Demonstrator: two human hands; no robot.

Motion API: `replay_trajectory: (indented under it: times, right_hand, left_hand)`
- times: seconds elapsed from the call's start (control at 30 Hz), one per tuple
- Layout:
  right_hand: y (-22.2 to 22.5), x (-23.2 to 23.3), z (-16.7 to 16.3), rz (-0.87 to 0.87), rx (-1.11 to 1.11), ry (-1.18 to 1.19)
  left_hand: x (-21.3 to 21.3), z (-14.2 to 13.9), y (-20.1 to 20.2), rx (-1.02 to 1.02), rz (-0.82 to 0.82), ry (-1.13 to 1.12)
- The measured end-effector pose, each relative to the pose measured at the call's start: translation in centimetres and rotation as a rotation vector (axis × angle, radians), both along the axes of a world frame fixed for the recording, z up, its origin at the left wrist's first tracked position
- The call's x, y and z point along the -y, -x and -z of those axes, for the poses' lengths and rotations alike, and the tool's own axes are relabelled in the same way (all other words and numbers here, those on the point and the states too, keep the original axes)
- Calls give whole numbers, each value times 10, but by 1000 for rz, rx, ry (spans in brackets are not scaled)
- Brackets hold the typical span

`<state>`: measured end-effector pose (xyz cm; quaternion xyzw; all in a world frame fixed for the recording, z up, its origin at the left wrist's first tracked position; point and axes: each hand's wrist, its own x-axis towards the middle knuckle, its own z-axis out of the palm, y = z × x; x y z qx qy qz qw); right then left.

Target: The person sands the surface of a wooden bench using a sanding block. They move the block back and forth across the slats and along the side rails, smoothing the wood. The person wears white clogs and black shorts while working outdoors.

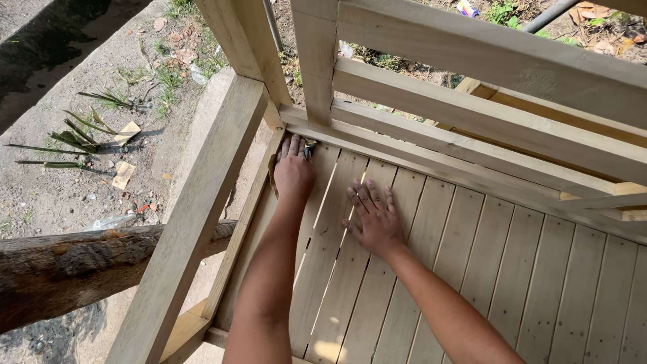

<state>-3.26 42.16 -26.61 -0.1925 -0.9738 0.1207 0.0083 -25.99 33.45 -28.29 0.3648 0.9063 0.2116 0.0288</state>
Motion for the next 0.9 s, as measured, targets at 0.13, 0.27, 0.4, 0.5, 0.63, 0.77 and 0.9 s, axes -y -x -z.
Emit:
replay_trajectory:
  times: [0.13,0.27,0.4,0.5,0.63,0.77,0.9]
  right_hand:
    - [-1,1,2,-12,-13,-19]
    - [0,2,3,-2,15,-18]
    - [1,2,2,-2,5,-19]
    - [1,1,2,-7,-12,32]
    - [1,2,5,2,-5,-5]
    - [0,3,7,7,23,2]
    - [-1,2,6,1,-21,10]
  left_hand:
    - [13,3,-13,-54,3,38]
    - [18,1,-15,-65,-16,121]
    - [4,-1,-3,-18,-38,128]
    - [15,-3,-7,-59,0,119]
    - [34,-5,-15,-122,32,167]
    - [2,-7,3,-14,-23,135]
    - [16,-14,-7,-41,12,126]
